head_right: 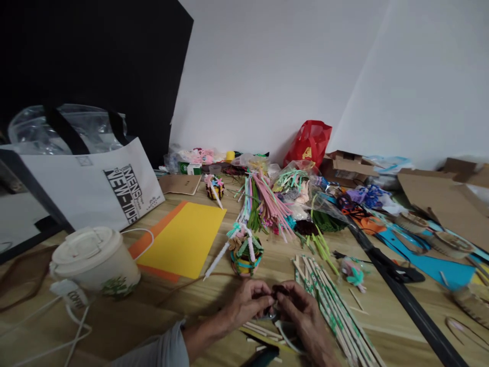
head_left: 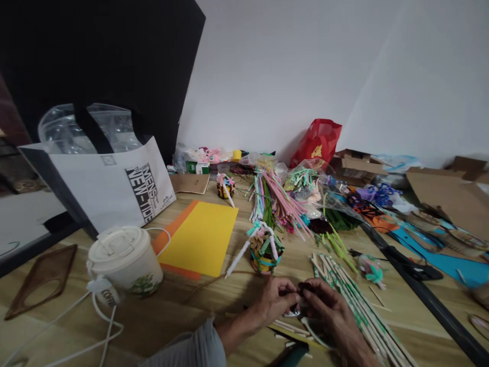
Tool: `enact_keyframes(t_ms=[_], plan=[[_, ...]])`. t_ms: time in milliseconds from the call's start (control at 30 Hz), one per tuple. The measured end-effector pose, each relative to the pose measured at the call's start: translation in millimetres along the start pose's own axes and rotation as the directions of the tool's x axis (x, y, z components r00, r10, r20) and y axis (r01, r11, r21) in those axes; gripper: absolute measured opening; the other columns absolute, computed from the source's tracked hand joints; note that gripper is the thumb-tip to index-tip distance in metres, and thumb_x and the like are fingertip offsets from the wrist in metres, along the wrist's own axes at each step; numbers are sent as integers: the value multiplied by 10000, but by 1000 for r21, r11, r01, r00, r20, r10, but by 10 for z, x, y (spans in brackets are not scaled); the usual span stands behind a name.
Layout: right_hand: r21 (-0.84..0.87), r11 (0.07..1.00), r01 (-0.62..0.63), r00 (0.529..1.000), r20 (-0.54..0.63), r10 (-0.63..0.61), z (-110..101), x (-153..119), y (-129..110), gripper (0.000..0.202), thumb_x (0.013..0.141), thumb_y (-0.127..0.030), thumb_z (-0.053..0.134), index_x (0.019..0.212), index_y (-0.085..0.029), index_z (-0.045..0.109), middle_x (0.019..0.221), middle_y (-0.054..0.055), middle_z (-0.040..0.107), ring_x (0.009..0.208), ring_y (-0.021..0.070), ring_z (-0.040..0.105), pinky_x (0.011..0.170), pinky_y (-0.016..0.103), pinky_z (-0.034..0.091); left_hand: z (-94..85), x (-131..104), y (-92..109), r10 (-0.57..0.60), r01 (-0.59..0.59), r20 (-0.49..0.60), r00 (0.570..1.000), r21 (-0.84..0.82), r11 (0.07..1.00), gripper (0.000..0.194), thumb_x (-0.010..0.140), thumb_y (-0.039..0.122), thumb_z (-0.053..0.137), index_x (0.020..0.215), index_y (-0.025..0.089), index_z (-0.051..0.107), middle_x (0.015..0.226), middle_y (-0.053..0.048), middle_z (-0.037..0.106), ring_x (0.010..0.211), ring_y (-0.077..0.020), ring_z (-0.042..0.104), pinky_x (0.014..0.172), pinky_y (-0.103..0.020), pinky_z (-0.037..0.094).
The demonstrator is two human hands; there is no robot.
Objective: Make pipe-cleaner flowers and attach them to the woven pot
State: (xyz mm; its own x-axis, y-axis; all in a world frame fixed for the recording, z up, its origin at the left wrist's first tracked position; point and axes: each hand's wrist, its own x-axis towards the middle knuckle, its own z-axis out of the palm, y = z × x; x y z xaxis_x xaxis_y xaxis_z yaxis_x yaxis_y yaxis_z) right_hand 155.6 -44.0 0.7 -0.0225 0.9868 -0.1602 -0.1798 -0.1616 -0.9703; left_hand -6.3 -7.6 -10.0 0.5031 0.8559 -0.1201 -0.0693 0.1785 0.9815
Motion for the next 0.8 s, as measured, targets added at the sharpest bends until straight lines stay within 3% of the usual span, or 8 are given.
enact_keyframes(t_ms=[267, 367, 533, 800], plan=[[-32, 999, 22, 992, -127, -26, -104, 54, -66, 339, 635, -456, 814, 835, -205, 707, 689, 26, 653, 512, 148, 573, 481, 283, 503, -14, 23, 28, -41, 41, -9, 999, -13, 999, 299, 678, 469, 648, 661, 176, 591, 535, 41, 547, 457, -84, 436, 476, -212, 323], [-77, 995, 62, 989, -131, -72, -98, 48, -99, 349, 626, -459, 815, 840, -203, 711, 707, 26, 660, 555, 166, 596, 494, 284, 515, -2, 6, 59, -64, 65, 11, 998, -53, 997, 318, 670, 484, 664, 643, 179, 578, 525, 40, 547, 456, -86, 449, 476, -213, 328], [-28, 997, 78, 991, -103, -80, -71, 40, -98, 446, 633, -410, 824, 1003, -207, 679, 849, 42, 681, 670, 179, 627, 529, 267, 519, -13, 1, 77, -36, 43, 52, 998, -128, 991, 336, 668, 501, 666, 670, 173, 593, 528, 42, 557, 469, -84, 466, 489, -209, 332], [34, 998, 47, 996, -76, -44, -8, 24, -33, 369, 653, -377, 823, 934, -207, 655, 861, 36, 674, 651, 155, 602, 511, 238, 491, -25, -28, 141, -32, 35, 18, 999, -217, 976, 358, 671, 502, 697, 703, 161, 594, 549, 37, 558, 488, -81, 476, 502, -213, 326]])
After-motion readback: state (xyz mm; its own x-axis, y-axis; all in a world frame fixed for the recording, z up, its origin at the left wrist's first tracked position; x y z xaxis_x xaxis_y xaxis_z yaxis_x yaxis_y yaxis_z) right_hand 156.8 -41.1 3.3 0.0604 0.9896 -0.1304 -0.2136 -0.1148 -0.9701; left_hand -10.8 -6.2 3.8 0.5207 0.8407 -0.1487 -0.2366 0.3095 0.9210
